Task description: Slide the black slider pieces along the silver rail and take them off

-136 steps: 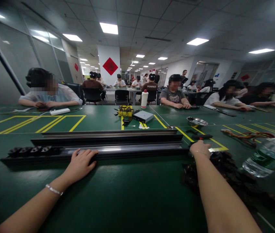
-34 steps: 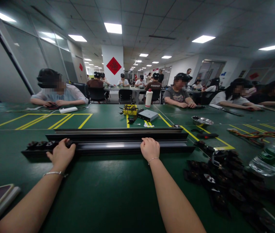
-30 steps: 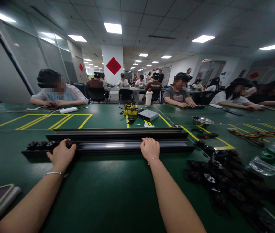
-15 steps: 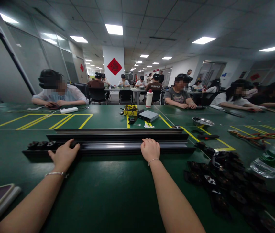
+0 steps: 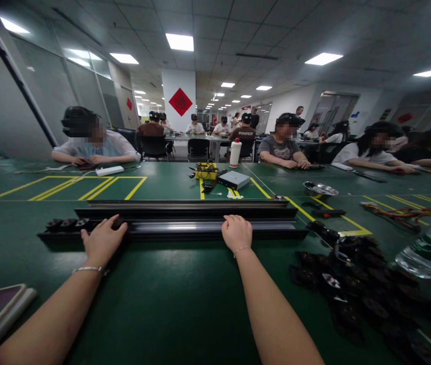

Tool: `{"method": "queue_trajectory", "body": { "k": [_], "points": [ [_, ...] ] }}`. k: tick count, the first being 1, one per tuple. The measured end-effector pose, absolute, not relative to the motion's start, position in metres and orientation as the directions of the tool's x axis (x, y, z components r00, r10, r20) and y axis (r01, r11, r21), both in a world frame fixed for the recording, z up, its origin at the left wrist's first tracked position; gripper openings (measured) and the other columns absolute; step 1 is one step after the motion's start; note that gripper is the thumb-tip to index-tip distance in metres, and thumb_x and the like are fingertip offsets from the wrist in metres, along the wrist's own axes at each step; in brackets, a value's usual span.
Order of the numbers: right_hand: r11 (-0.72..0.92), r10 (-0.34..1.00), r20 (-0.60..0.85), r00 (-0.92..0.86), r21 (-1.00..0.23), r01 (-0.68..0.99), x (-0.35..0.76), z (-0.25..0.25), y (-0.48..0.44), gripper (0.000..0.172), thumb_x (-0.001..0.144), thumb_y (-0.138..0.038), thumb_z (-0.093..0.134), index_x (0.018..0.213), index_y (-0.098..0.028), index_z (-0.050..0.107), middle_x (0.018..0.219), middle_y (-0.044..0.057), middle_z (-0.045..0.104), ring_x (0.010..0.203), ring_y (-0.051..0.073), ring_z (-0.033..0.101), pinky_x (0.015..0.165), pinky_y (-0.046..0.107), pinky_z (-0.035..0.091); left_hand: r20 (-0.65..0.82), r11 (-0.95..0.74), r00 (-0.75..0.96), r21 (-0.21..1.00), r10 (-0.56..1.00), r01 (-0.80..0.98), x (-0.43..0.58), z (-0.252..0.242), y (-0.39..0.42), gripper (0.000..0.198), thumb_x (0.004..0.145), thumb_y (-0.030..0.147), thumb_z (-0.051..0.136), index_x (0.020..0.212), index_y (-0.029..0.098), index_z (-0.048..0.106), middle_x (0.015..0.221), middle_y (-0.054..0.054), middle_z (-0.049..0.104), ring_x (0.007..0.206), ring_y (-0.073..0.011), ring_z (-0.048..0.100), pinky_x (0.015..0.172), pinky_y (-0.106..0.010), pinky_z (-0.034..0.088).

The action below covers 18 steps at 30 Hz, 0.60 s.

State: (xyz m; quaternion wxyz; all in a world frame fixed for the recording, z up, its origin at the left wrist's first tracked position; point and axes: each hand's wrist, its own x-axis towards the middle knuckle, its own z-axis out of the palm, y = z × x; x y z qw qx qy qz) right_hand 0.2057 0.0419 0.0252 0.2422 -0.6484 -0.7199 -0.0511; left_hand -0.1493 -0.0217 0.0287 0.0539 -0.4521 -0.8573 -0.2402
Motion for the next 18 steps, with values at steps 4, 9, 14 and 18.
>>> {"method": "queue_trajectory", "body": {
  "k": [4,9,14,18],
  "points": [
    [0.163,0.901,0.431,-0.048,-0.233,0.959,0.2065,0.0235,0.0428,0.038,0.085,-0.024,0.036,0.109,-0.025,0.065,0.116,0.002,0.063,0.111,0.018,0.051,0.093,0.033,0.034,0.338,0.473,-0.561,0.310,0.756,0.825,-0.1490,0.0257,-0.0189,0.055,0.081,0.048,0.038,0.126,0.021,0.052,0.130,-0.013,0.054,0.125,-0.0236,0.043,0.108,-0.045,0.020],
    [0.166,0.904,0.425,-0.052,-0.235,0.958,0.2065,0.0241,0.0425,0.037,0.084,-0.024,0.036,0.108,-0.025,0.065,0.116,0.001,0.063,0.111,0.018,0.051,0.093,0.033,0.034,0.365,0.456,-0.521,0.254,0.771,0.853,-0.1483,0.0231,-0.0169,0.056,0.081,0.048,0.037,0.126,0.019,0.051,0.128,-0.013,0.056,0.122,-0.0233,0.046,0.102,-0.038,0.029],
    [0.165,0.896,0.442,-0.044,-0.240,0.957,0.2059,0.0239,0.0421,0.037,0.084,-0.024,0.036,0.108,-0.025,0.065,0.116,0.000,0.063,0.111,0.018,0.051,0.092,0.033,0.034,0.346,0.462,-0.522,0.243,0.780,0.853,-0.1490,0.0231,-0.0161,0.056,0.081,0.049,0.038,0.126,0.019,0.052,0.130,-0.013,0.054,0.124,-0.0223,0.045,0.100,-0.035,0.032],
    [0.168,0.896,0.441,-0.052,-0.228,0.959,0.2057,0.0239,0.0420,0.038,0.084,-0.024,0.036,0.108,-0.024,0.065,0.115,0.001,0.064,0.110,0.018,0.052,0.092,0.032,0.034,0.338,0.454,-0.517,0.252,0.786,0.855,-0.1486,0.0233,-0.0158,0.054,0.081,0.049,0.039,0.125,0.020,0.052,0.130,-0.010,0.054,0.127,-0.0205,0.041,0.101,-0.036,0.030]
  ]
}}
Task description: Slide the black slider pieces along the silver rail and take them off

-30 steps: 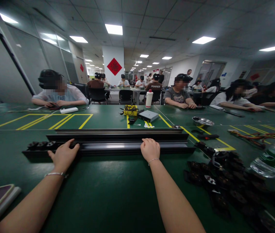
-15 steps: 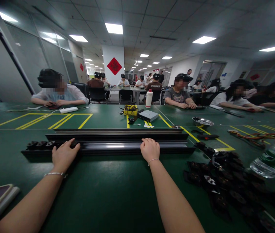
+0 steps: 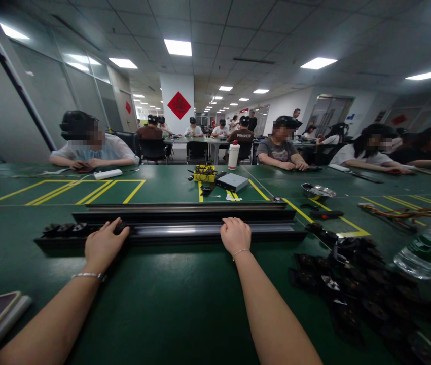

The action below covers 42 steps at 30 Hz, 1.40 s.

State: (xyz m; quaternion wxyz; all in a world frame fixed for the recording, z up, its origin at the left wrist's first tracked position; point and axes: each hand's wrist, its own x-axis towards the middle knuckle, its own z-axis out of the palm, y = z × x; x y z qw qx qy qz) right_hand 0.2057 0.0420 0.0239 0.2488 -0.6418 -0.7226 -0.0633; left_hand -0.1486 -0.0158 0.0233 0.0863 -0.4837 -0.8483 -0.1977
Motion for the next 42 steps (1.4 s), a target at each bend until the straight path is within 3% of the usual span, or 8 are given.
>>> {"method": "queue_trajectory", "body": {
  "k": [12,23,31,34,37,42],
  "points": [
    [0.162,0.901,0.432,-0.040,-0.251,0.954,0.205,0.024,0.043,0.038,0.084,-0.024,0.036,0.108,-0.025,0.066,0.116,0.001,0.063,0.111,0.018,0.051,0.093,0.034,0.034,0.320,0.400,-0.470,0.262,0.823,0.878,-0.142,0.025,-0.017,0.054,0.082,0.047,0.039,0.128,0.020,0.049,0.132,-0.009,0.053,0.128,-0.0199,0.040,0.108,-0.040,0.020],
    [0.158,0.907,0.420,-0.037,-0.257,0.954,0.206,0.023,0.044,0.038,0.084,-0.024,0.037,0.109,-0.025,0.065,0.116,0.001,0.063,0.112,0.019,0.051,0.093,0.033,0.033,0.324,0.372,-0.426,0.216,0.845,0.903,-0.140,0.027,-0.019,0.055,0.084,0.047,0.038,0.130,0.019,0.046,0.132,-0.010,0.052,0.128,-0.0214,0.041,0.108,-0.041,0.021],
    [0.161,0.898,0.438,-0.038,-0.247,0.956,0.205,0.024,0.042,0.037,0.084,-0.024,0.037,0.107,-0.024,0.066,0.115,0.000,0.063,0.110,0.018,0.051,0.092,0.033,0.034,0.363,0.251,-0.297,0.170,0.883,0.953,-0.136,0.025,-0.019,0.053,0.085,0.045,0.037,0.131,0.018,0.045,0.130,-0.011,0.054,0.128,-0.0227,0.040,0.107,-0.044,0.023],
    [0.161,0.897,0.440,-0.038,-0.246,0.956,0.205,0.024,0.041,0.037,0.084,-0.024,0.037,0.107,-0.024,0.066,0.115,0.000,0.063,0.110,0.018,0.051,0.091,0.033,0.034,0.373,0.235,-0.302,0.216,0.877,0.948,-0.138,0.023,-0.019,0.058,0.085,0.046,0.037,0.136,0.018,0.037,0.128,-0.010,0.056,0.127,-0.0220,0.042,0.107,-0.044,0.024],
    [0.164,0.900,0.434,-0.042,-0.246,0.955,0.205,0.025,0.041,0.037,0.085,-0.024,0.036,0.107,-0.024,0.066,0.116,0.001,0.063,0.110,0.018,0.052,0.091,0.033,0.034,0.385,0.281,-0.358,0.242,0.851,0.929,-0.141,0.023,-0.019,0.072,0.082,0.052,0.038,0.140,0.010,0.027,0.134,-0.014,0.050,0.131,-0.0246,0.036,0.108,-0.046,0.023],
    [0.161,0.903,0.426,-0.046,-0.236,0.958,0.206,0.026,0.041,0.037,0.084,-0.024,0.037,0.108,-0.024,0.066,0.116,0.001,0.063,0.111,0.018,0.051,0.092,0.033,0.034,0.329,0.286,-0.313,0.128,0.891,0.950,-0.144,0.022,-0.020,0.067,0.083,0.059,0.028,0.132,0.017,0.045,0.143,-0.008,0.039,0.135,-0.0284,0.027,0.109,-0.051,0.018]
  ]
}}
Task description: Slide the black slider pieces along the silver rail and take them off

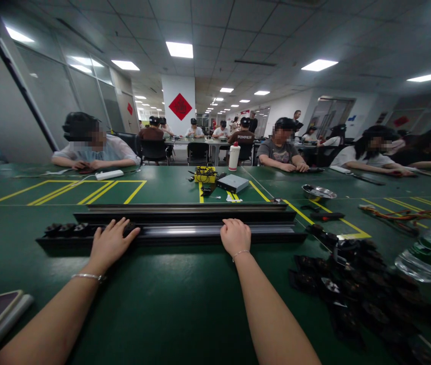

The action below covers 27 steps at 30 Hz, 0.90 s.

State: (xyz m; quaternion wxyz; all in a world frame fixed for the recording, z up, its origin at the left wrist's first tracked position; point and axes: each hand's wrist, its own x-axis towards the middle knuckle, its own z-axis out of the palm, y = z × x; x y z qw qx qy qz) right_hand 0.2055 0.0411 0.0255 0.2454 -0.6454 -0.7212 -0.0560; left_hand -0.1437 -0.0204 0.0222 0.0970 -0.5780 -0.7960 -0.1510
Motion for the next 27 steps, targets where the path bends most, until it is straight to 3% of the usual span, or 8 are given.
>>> {"method": "queue_trajectory", "body": {
  "k": [14,27],
  "points": [
    [0.156,0.903,0.427,-0.042,-0.235,0.959,0.206,0.023,0.044,0.037,0.084,-0.024,0.037,0.108,-0.024,0.066,0.116,0.001,0.063,0.112,0.018,0.051,0.093,0.033,0.034,0.277,0.255,-0.266,0.076,0.923,0.964,-0.138,0.026,-0.022,0.064,0.086,0.057,0.022,0.136,0.021,0.038,0.145,-0.004,0.035,0.136,-0.0258,0.026,0.108,-0.055,0.018],
    [0.159,0.900,0.433,-0.047,-0.227,0.961,0.206,0.024,0.043,0.037,0.085,-0.024,0.037,0.108,-0.024,0.066,0.116,0.002,0.063,0.111,0.018,0.051,0.093,0.033,0.035,0.255,0.204,-0.200,0.012,0.946,0.979,-0.133,0.028,-0.023,0.065,0.087,0.056,0.020,0.138,0.019,0.036,0.145,-0.004,0.035,0.135,-0.0253,0.027,0.107,-0.048,0.024]
  ]
}}
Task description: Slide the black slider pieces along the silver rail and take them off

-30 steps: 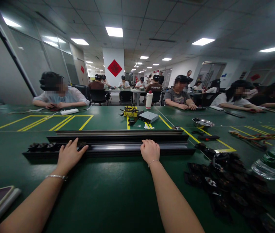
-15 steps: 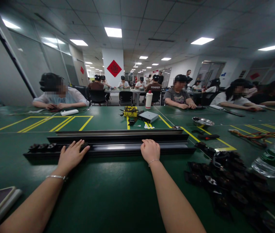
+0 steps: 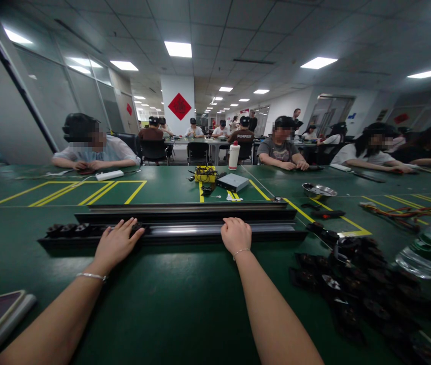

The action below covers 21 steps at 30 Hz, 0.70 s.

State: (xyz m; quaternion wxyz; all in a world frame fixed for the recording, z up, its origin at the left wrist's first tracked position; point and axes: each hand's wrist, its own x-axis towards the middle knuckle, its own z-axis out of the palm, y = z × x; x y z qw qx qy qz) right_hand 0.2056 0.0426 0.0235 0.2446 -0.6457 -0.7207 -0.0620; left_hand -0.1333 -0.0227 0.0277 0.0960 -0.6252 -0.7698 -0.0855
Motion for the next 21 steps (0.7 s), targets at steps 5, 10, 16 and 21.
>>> {"method": "queue_trajectory", "body": {
  "k": [5,10,16,21],
  "points": [
    [0.152,0.912,0.407,-0.052,-0.217,0.964,0.2054,0.0257,0.0424,0.038,0.084,-0.024,0.037,0.109,-0.025,0.065,0.117,0.002,0.063,0.111,0.018,0.051,0.093,0.033,0.035,0.264,0.201,-0.199,0.021,0.944,0.979,-0.1336,0.0268,-0.0220,0.065,0.087,0.056,0.021,0.137,0.019,0.037,0.144,-0.004,0.036,0.135,-0.0258,0.028,0.107,-0.049,0.024],
    [0.151,0.912,0.408,-0.048,-0.224,0.963,0.2052,0.0266,0.0418,0.037,0.084,-0.024,0.037,0.109,-0.025,0.066,0.117,0.001,0.063,0.111,0.018,0.051,0.093,0.033,0.034,0.288,0.181,-0.176,0.011,0.941,0.983,-0.1333,0.0254,-0.0221,0.063,0.087,0.054,0.021,0.136,0.018,0.040,0.144,-0.005,0.038,0.134,-0.0263,0.030,0.107,-0.048,0.025],
    [0.150,0.911,0.409,-0.046,-0.227,0.962,0.2058,0.0245,0.0431,0.037,0.085,-0.024,0.037,0.109,-0.025,0.065,0.117,0.002,0.062,0.112,0.018,0.051,0.093,0.033,0.034,0.310,0.124,-0.114,-0.013,0.944,0.992,-0.1279,0.0240,-0.0224,0.062,0.088,0.053,0.020,0.136,0.019,0.040,0.143,-0.005,0.039,0.133,-0.0253,0.031,0.107,-0.044,0.026],
    [0.155,0.908,0.416,-0.044,-0.236,0.959,0.2048,0.0258,0.0417,0.037,0.085,-0.024,0.036,0.108,-0.025,0.065,0.116,0.001,0.063,0.111,0.018,0.051,0.092,0.032,0.034,0.310,0.094,-0.083,-0.020,0.947,0.995,-0.1300,0.0218,-0.0198,0.064,0.088,0.055,0.021,0.136,0.017,0.040,0.142,-0.007,0.041,0.133,-0.0260,0.032,0.105,-0.039,0.030]
  ]
}}
